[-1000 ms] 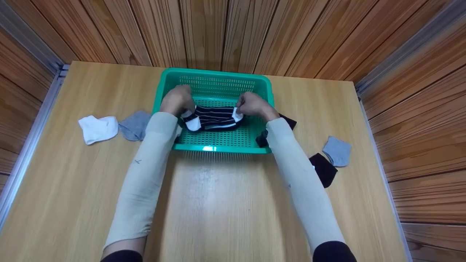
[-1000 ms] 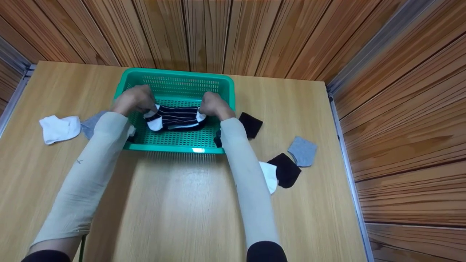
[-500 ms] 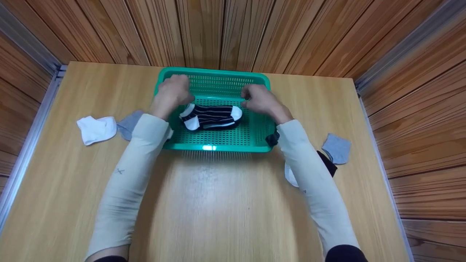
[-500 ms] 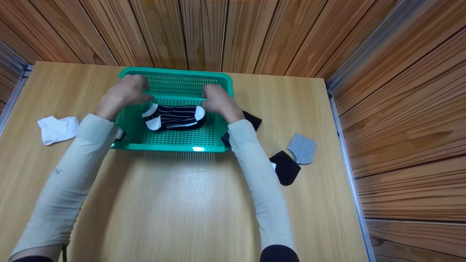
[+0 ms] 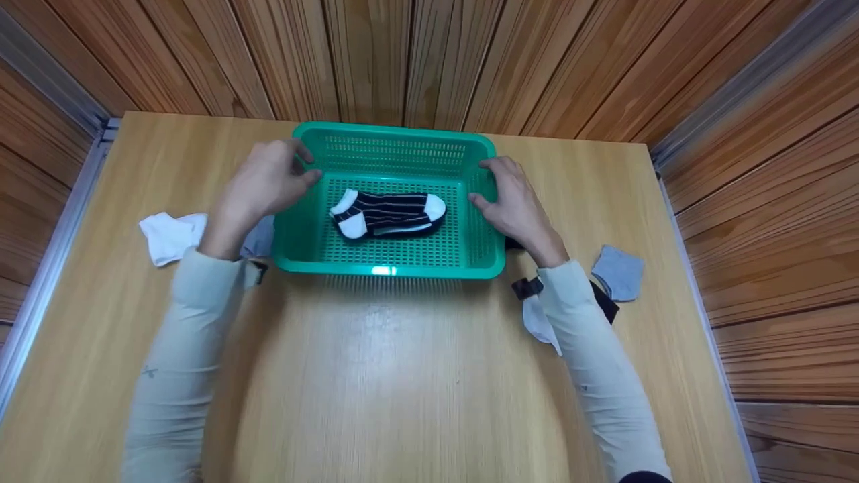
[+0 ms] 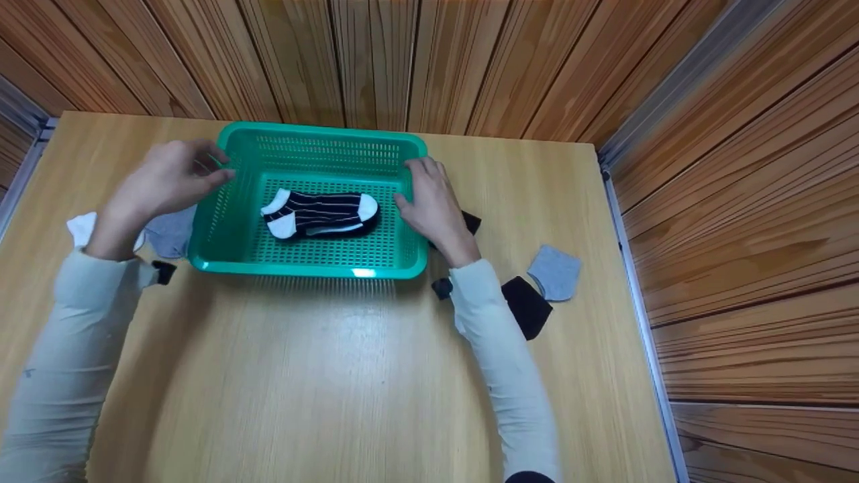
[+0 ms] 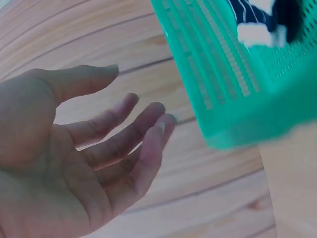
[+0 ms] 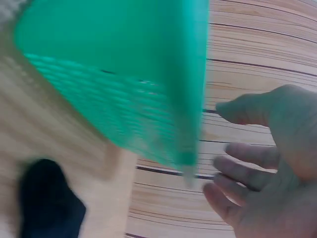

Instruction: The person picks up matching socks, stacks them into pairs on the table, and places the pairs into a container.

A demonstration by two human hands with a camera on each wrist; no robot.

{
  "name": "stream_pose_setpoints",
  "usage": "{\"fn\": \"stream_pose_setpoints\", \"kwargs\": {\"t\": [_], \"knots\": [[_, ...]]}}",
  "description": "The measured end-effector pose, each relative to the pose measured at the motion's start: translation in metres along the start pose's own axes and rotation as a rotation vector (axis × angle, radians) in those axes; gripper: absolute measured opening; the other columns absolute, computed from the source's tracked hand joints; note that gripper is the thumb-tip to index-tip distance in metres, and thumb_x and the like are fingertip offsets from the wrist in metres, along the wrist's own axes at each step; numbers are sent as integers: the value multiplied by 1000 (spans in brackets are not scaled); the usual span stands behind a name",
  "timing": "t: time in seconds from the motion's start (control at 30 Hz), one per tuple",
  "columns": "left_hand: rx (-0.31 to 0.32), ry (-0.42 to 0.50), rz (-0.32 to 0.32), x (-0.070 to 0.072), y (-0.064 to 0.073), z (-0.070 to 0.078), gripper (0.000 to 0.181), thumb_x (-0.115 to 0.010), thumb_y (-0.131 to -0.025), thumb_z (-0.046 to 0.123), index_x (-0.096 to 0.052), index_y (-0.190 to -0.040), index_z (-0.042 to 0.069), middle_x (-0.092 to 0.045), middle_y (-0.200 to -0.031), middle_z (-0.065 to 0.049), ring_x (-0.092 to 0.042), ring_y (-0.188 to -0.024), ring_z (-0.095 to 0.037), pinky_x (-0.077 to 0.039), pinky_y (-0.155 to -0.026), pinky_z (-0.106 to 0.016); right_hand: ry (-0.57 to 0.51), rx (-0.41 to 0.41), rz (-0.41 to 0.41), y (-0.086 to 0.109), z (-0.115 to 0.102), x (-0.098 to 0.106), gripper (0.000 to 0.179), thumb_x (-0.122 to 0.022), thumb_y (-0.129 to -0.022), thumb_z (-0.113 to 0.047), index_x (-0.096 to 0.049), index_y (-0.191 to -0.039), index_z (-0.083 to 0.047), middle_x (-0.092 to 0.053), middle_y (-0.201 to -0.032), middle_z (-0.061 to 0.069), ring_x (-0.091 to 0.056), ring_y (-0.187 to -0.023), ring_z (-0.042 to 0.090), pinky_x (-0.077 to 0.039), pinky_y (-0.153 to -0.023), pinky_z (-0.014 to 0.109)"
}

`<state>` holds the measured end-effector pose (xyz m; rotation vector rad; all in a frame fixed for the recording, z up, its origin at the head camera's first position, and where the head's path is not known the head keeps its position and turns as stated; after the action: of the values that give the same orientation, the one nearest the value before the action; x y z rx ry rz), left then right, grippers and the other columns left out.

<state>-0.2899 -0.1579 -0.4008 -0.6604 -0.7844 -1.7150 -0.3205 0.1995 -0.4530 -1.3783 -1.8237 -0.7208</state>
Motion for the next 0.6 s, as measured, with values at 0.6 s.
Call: {"fn": "stream_pose_setpoints", "kwargs": {"t": [0.6], "knots": [[113,164,159,-14,27,-114,40,-53,-109,26,-57,-140,0,-52,-142,-26,-52,-129,-45,-48,-103,-61,-36,-73,34,18,20,-46,84,-62,-106,-16,-8,-168,-3,3,-179,14,-3,-167,33,-17,-133,51]]}}
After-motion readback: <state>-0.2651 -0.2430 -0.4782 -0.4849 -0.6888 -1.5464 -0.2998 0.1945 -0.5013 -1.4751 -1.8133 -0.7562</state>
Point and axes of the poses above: each hand's wrist, its own y-axis away from the middle knuckle, its own x-axis out of the back of the hand, z = x × y, the point moved 5 cm from there along -y, towards the middle knuckle
